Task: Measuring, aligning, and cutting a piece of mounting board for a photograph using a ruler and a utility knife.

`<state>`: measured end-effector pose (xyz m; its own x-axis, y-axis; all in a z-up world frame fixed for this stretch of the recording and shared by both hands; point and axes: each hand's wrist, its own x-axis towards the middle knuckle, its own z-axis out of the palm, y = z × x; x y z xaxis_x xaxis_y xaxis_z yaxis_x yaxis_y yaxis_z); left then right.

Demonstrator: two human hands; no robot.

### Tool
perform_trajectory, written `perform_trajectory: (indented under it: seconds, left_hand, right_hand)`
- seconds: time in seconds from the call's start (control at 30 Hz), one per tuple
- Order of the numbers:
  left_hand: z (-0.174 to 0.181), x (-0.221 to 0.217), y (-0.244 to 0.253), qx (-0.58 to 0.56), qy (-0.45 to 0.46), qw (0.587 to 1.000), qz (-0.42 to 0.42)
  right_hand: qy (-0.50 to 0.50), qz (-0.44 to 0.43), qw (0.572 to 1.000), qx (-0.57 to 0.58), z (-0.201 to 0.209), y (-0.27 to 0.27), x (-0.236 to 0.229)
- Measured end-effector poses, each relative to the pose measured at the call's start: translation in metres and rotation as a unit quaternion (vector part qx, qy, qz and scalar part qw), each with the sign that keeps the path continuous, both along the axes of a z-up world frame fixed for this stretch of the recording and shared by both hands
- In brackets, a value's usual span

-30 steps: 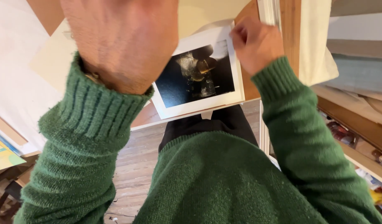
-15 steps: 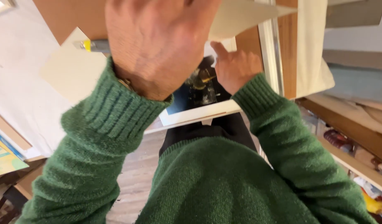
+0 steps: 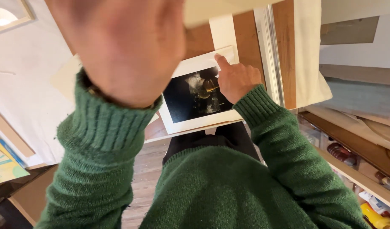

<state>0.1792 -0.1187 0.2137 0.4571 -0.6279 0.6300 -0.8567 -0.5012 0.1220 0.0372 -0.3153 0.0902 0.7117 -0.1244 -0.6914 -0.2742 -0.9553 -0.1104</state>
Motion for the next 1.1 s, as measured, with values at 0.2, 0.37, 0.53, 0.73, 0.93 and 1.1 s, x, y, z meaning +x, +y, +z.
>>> perform_trajectory:
  seconds: [0.2,0.37,0.53,0.73,0.93,1.1]
  left_hand:
    - [-0.036,-0.023,0.041,-0.315,0.252,0.913,0.053]
    - [-0.121,-0.11,0.081,-0.602,0.649,0.438,0.156]
    - [-0.159,-0.208,0.085,-0.52,0.717,0.39,0.252]
    - [-0.174,-0.243,0.088,-0.47,0.73,0.421,0.262]
    - [-0.184,-0.241,0.099,-0.419,0.742,0.473,0.225]
    - [-0.182,-0.224,0.1,-0.362,0.744,0.507,0.242]
  right_hand:
    - [-0.166,-0.044,0.983,0.064,-0.021,-0.028,-0.042]
    - [-0.319,-0.25,0.853,0.33,-0.066,-0.093,-0.11]
    - [-0.124,-0.546,0.496,0.664,-0.038,-0.12,-0.181]
    - [-0.131,-0.499,0.535,0.67,-0.026,-0.114,-0.2]
    - [-0.181,-0.436,0.761,0.446,-0.024,-0.088,-0.157]
    - [-0.175,-0.341,0.881,0.277,0.002,-0.048,-0.106]
